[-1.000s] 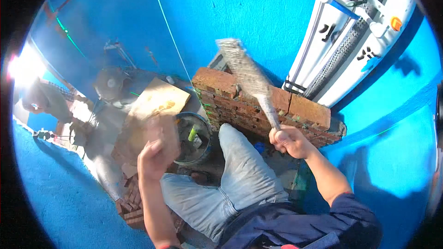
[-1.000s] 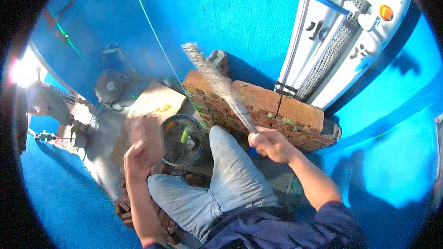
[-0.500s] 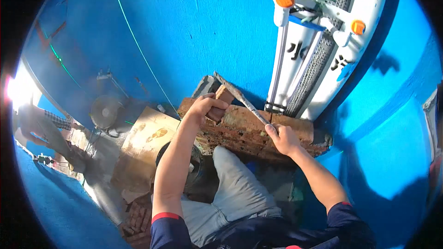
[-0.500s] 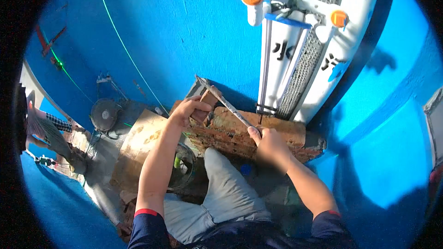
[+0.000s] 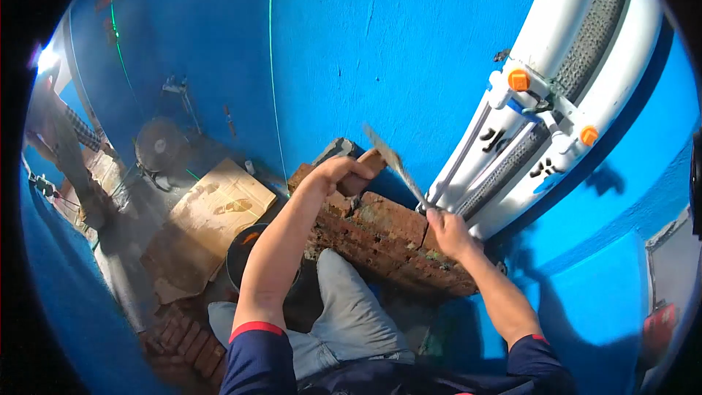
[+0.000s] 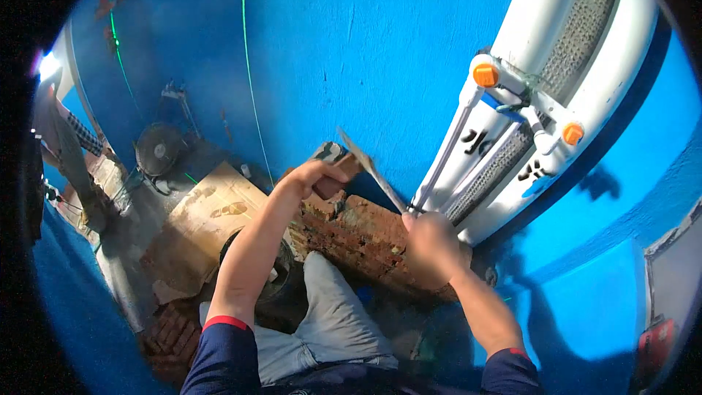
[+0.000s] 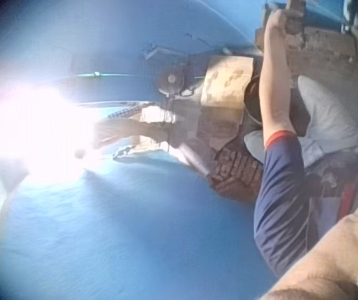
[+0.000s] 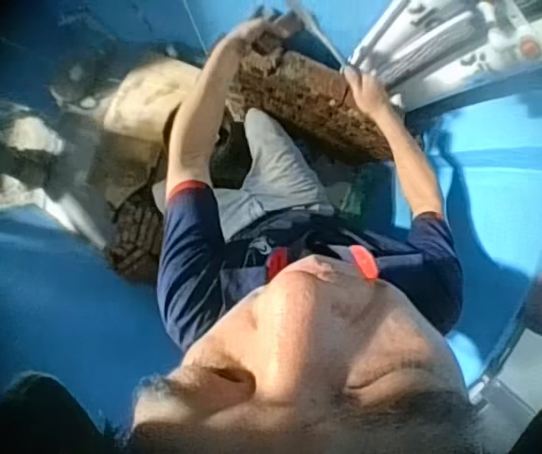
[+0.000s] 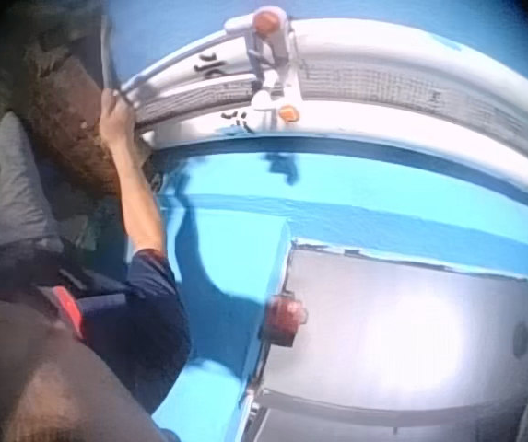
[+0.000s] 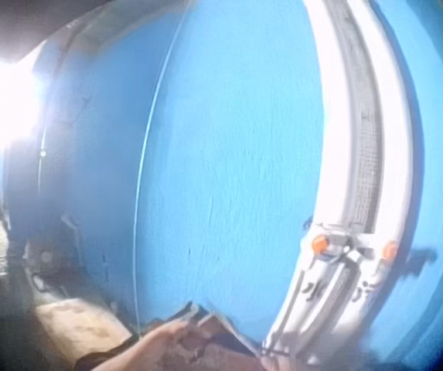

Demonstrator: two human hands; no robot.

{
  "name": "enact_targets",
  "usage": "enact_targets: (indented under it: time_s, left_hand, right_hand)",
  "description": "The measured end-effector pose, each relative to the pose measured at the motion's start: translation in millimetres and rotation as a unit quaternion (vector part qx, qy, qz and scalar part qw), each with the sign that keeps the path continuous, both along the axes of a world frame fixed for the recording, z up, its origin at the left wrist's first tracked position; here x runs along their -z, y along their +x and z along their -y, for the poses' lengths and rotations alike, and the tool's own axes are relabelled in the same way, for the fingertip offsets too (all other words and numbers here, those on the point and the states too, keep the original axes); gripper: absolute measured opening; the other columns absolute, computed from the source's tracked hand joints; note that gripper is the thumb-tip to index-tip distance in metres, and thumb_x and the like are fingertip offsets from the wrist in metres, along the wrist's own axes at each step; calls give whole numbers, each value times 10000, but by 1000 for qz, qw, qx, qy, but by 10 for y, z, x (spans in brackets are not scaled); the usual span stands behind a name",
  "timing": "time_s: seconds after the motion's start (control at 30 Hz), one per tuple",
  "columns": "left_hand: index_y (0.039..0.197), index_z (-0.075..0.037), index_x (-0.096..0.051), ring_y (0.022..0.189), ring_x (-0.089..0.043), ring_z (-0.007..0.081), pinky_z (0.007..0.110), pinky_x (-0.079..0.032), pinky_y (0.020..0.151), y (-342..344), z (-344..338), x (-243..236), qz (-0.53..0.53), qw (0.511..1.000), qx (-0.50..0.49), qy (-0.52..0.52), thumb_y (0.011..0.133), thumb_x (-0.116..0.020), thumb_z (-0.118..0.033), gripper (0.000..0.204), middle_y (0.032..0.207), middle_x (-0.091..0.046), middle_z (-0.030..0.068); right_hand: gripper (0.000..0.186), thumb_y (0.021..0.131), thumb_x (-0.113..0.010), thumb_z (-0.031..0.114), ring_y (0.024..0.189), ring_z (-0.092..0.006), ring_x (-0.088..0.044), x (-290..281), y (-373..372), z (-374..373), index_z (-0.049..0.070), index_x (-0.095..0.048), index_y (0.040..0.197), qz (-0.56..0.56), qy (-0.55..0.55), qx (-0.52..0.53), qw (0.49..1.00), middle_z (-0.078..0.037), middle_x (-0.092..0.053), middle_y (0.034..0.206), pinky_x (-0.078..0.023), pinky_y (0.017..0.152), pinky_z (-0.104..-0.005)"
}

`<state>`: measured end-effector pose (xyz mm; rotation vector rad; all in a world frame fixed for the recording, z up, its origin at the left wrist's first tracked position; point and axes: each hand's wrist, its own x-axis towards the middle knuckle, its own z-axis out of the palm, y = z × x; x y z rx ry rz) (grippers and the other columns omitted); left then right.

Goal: The person applies mortar to a brick wall using a trowel, places a brick from a stack onto the mortar, and taps the brick to level it.

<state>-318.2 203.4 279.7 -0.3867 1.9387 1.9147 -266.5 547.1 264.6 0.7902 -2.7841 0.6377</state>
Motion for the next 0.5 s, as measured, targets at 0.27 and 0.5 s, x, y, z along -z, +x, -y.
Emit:
enact_targets:
  time_s: [0.27,0.5]
  left_hand:
    - [824,-61,-641,643,-554,210,407,-415,598,-6,143,211,-7,996,31,87,741,-764,-188,195,785,-603,81]
    - [779,-59,-644,626,-543,210,377,-369,555,-246,-48,332,-17,992,54,111,695,-784,-228,235,753,-595,92]
  right_hand:
    - [396,988,-462,323,565,-186,-475,-229,305,-209,29,-505,726,18,-148,18,989,-80,-492,600,-395,543,-356]
    - [398,1003,-425,334,610,-309,-534,-304,244,-44,47,-532,749,-8,-167,15,986,-133,-557,675,-420,575,-394]
